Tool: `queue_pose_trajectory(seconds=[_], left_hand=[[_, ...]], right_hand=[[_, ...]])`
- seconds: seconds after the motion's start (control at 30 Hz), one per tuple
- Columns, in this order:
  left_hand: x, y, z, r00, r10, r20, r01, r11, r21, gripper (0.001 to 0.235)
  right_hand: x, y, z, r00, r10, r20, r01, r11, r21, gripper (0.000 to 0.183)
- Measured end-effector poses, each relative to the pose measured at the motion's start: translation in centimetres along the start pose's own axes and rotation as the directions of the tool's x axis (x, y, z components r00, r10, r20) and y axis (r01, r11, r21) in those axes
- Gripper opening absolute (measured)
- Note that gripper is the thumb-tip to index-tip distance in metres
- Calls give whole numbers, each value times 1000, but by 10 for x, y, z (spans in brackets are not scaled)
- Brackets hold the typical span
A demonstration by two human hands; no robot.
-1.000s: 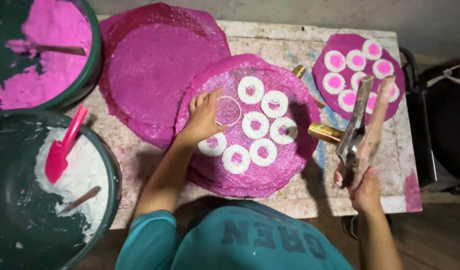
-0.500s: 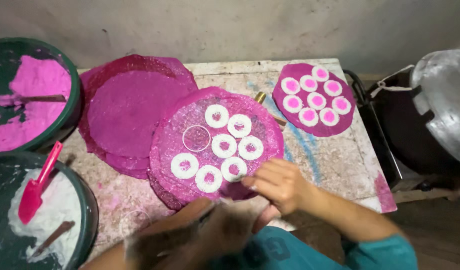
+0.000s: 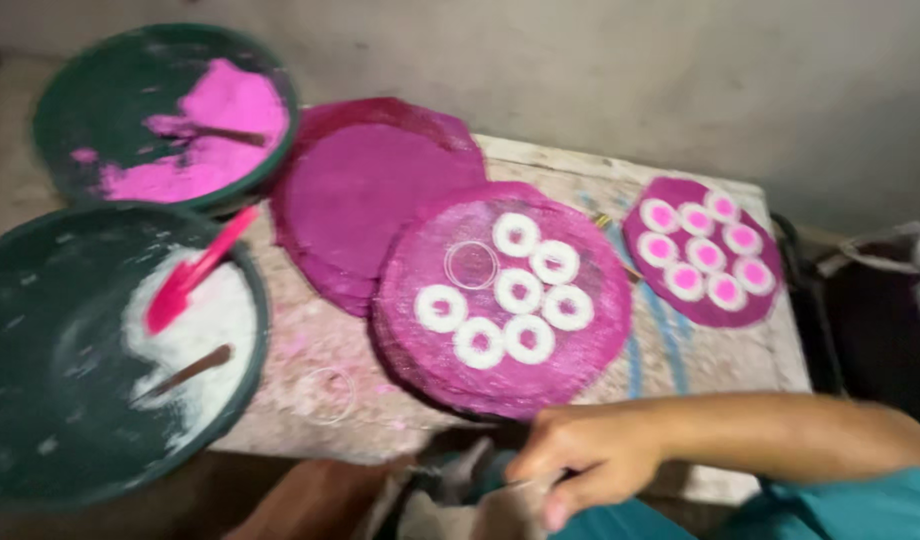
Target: The person scoops white and pink dough into a wooden mold, presses it, and releases ring-shaped cakes onto a pink mat. They repeat this process, arranging the finished cakes on the mat.
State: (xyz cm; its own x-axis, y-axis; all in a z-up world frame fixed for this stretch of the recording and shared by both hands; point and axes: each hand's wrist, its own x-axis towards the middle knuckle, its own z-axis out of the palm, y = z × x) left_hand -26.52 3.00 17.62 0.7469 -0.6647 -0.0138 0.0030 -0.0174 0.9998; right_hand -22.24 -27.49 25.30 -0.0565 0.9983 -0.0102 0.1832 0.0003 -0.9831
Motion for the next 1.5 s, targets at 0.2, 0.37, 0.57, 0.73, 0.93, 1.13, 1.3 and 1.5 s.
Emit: queue_pose_trajectory(seconds=[0.2,0.37,0.57,0.73,0.93,1.13,1.3,1.5], left_hand=[[-71,-23,-38,984,62,-167,-106,957,-272,28],[-156,-53,-64,929,77,-361,-247,857,-453,33],[-247,-93,-121,530,26,-848,-49,999,-1,35],[-272,-106,-167,146,374,-916,444,802,399,27],[-273,-112,-179,15,575,-818,551,678,486,30],[-276,-115,-174,-65,463,-884,318,849,422,34],[-277,-118,-174,-103,507,-856,278,841,464,31],[-273,-129,-176,-144,417,-897,84,909,409,40]], right_hand=[[68,-15,-50,953,-274,-129,-54,266,-963,25],[195,-27,-105,913,-356,197,-3,-491,-871,32],[334,36,-98,819,-532,-214,-112,217,-970,46],[431,171,-52,902,373,-218,-319,232,-919,37],[459,220,-36,936,352,0,-101,268,-958,31],[493,210,-40,914,405,28,-8,86,-996,24],[492,195,-46,864,503,36,-19,104,-994,21],[447,168,-42,752,655,79,-120,253,-960,18]])
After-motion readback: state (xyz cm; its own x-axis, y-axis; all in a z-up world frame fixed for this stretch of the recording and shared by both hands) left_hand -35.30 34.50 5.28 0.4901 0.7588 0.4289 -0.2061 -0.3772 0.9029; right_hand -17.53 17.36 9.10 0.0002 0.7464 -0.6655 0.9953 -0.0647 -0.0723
